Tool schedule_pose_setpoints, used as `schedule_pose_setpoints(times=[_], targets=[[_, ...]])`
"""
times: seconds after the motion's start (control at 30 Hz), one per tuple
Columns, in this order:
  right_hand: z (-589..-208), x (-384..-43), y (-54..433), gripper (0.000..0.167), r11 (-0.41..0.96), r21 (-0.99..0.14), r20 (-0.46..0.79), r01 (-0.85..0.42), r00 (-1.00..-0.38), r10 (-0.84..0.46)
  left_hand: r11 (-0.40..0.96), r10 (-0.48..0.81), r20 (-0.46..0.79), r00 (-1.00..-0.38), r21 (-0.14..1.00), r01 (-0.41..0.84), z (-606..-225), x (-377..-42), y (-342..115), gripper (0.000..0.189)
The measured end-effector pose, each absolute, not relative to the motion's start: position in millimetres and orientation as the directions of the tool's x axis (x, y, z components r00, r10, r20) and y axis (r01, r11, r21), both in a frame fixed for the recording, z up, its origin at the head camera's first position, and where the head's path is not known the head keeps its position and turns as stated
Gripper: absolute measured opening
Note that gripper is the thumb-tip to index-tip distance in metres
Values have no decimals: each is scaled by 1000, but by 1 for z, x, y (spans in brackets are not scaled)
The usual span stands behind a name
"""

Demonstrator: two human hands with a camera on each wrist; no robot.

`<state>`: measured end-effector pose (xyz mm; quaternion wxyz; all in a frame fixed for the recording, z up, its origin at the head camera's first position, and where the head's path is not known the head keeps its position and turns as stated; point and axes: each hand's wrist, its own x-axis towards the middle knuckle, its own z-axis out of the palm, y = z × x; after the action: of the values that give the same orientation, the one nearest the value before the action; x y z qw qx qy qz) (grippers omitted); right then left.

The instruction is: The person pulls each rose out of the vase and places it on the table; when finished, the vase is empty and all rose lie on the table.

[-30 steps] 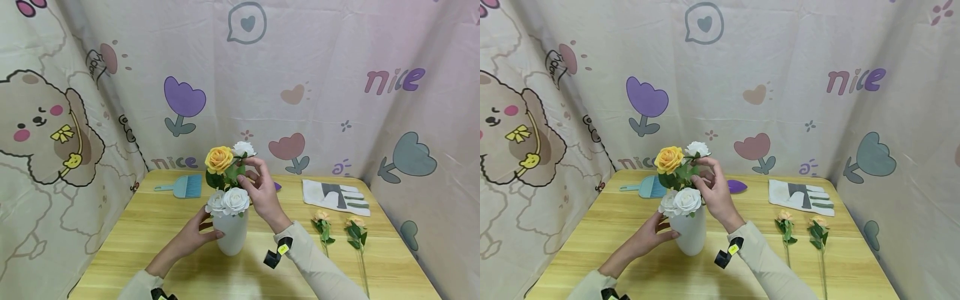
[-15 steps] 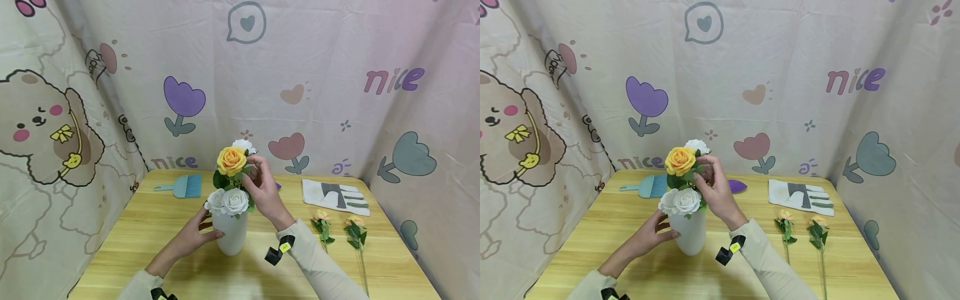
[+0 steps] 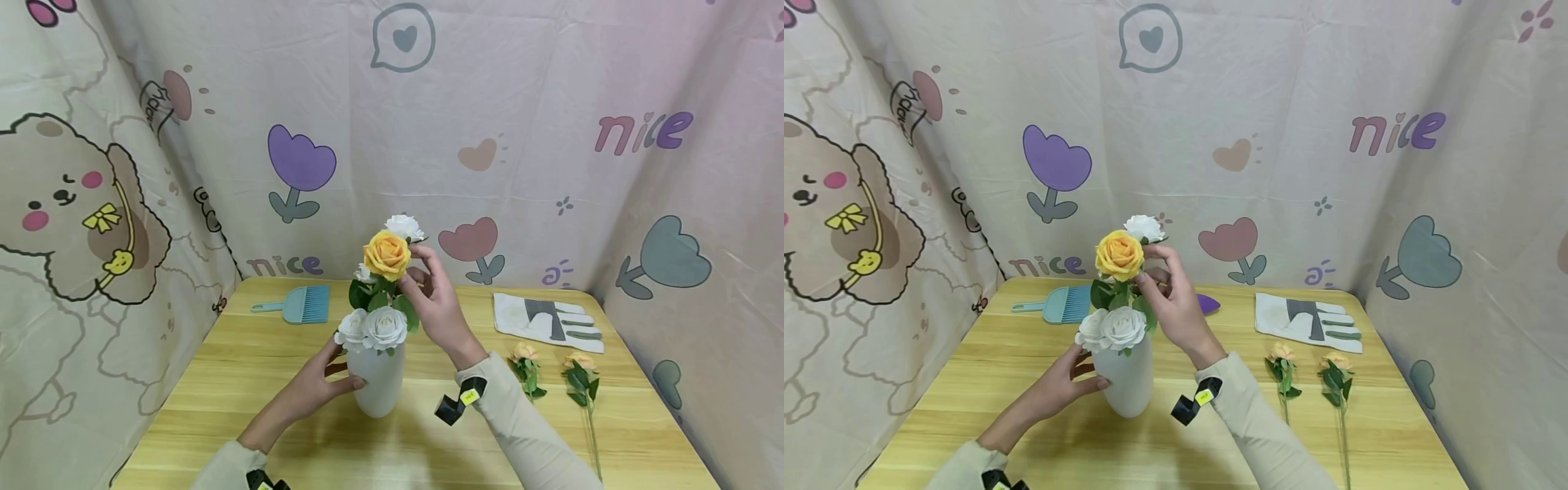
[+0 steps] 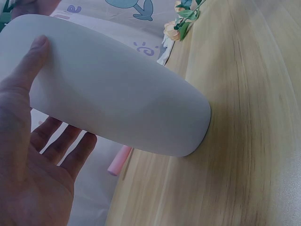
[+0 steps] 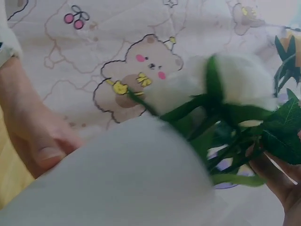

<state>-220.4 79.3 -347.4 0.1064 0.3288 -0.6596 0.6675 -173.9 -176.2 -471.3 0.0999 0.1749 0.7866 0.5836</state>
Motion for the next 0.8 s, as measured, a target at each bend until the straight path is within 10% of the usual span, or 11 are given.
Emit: schedule_pose_setpoints(times=[0.8], targets=[[-337,-225,83,76,-72,-828,531,-556,-736,-420,263,390,34,-920,954,146,-473,-174,-177,97]])
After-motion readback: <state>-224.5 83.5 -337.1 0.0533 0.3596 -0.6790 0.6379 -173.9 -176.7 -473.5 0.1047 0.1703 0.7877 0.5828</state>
